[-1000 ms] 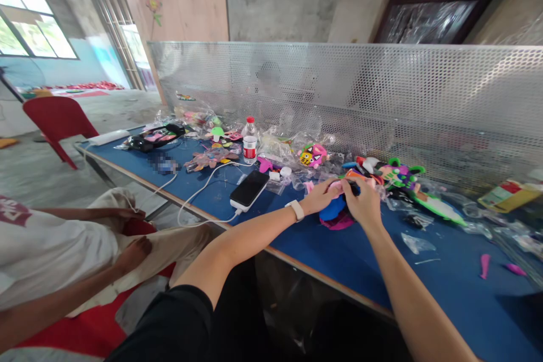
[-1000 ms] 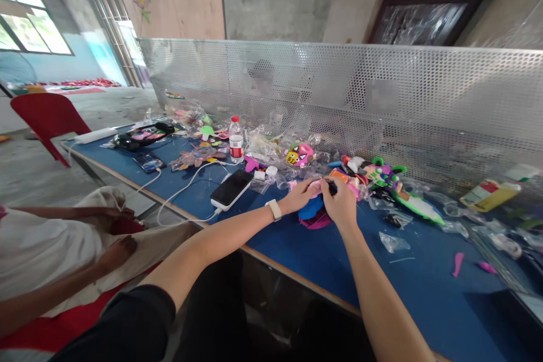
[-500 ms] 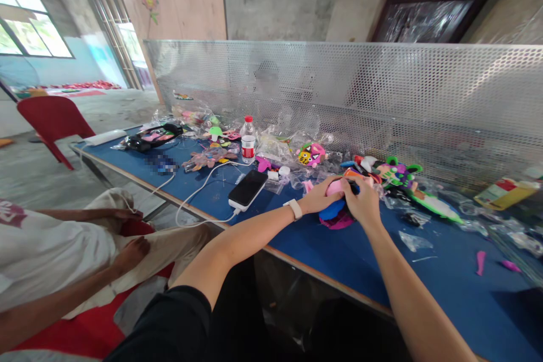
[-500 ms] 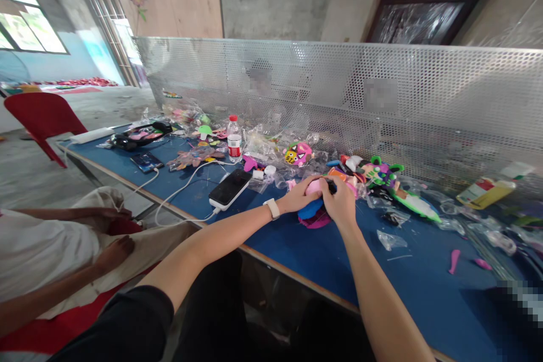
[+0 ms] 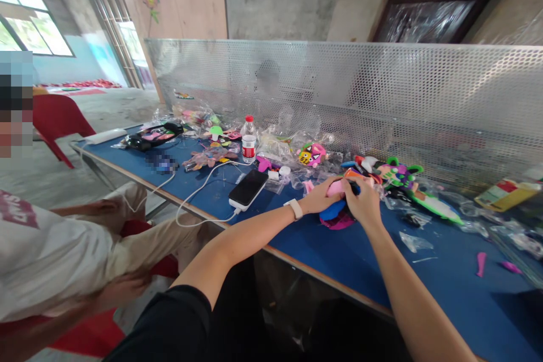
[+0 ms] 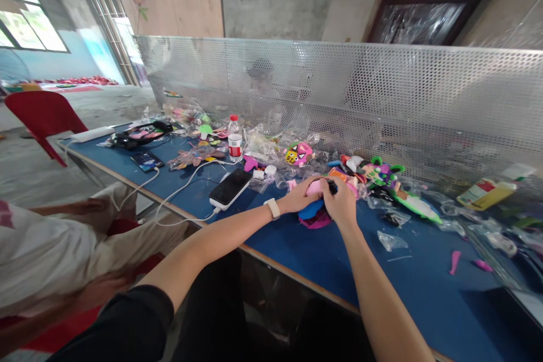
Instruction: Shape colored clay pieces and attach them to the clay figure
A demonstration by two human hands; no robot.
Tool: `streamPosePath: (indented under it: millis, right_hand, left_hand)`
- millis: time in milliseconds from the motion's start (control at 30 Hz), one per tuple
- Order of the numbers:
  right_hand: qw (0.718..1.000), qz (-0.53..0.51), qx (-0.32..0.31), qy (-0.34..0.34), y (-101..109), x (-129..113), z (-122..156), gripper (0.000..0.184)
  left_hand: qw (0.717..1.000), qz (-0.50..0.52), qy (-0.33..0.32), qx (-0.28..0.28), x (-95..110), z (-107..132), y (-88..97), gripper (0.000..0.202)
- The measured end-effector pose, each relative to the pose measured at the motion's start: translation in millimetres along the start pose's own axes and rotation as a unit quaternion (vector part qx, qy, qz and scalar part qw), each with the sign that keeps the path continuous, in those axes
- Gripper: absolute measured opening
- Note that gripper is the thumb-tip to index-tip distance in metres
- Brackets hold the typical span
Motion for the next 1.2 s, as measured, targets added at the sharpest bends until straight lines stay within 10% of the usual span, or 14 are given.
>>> streamPosePath:
  millis: [933,1200]
  right_hand:
    - [0.999,-0.038,0.023,0.001,8,13,-5,0.048]
    - [0.994,0.009,0.111,0.007,36,7,2,0.041]
  left_hand:
    - [0.994,0.076,0.073,-0.010,-12,1,-3.4,0.051]
    - [0.992,0.022,0.089,0.081,-18,8,14.9,0.058]
Point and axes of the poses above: each hand's wrist, its own z-axis away from the middle knuckle, its own y-axis out of the back of the hand, x = y × z, the point moved 10 cm from there along -z, towards the middle knuckle, and after that the axes turned 13 degrees about -x, right-handed, at the moved point
